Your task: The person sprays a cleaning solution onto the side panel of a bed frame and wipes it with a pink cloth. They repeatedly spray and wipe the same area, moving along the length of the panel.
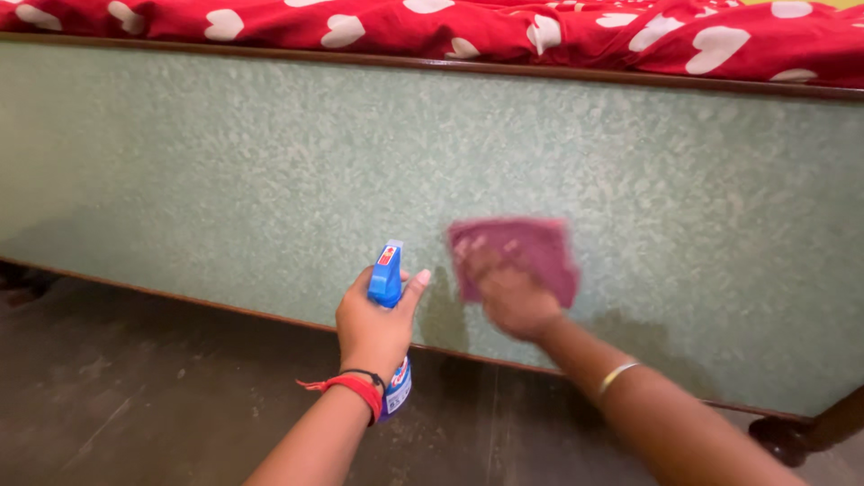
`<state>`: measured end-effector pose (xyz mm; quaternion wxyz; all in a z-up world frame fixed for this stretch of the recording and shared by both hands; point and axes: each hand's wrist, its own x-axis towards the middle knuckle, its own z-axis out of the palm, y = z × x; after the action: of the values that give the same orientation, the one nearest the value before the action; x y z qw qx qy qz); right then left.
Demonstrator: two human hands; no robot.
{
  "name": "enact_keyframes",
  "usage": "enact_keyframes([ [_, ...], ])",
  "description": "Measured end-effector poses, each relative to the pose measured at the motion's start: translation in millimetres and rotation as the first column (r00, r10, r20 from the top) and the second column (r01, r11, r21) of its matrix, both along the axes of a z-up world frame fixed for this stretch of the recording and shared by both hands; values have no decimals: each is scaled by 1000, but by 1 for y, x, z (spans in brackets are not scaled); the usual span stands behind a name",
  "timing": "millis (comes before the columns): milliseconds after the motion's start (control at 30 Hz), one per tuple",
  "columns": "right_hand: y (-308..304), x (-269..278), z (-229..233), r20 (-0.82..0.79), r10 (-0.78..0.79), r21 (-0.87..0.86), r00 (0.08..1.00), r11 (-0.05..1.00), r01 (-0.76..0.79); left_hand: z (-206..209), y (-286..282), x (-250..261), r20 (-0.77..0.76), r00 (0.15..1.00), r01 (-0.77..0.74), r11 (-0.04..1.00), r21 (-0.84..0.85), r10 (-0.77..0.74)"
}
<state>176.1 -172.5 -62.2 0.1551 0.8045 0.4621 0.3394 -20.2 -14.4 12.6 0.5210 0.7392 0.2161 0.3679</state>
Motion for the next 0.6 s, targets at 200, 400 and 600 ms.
enact_keyframes([
  [200, 10, 6, -74, -181, 515, 39, 838, 855, -517, -7, 7, 8, 22, 1000, -2, 1000, 30, 1],
  [400, -18, 45, -39, -217, 339, 34, 916, 940, -339, -6, 3, 12, -19, 1000, 14, 1000, 6, -14],
  [600, -101, 55, 26, 272, 12, 158, 962, 986, -57, -2, -11, 11, -26, 999, 47, 998, -31, -48],
])
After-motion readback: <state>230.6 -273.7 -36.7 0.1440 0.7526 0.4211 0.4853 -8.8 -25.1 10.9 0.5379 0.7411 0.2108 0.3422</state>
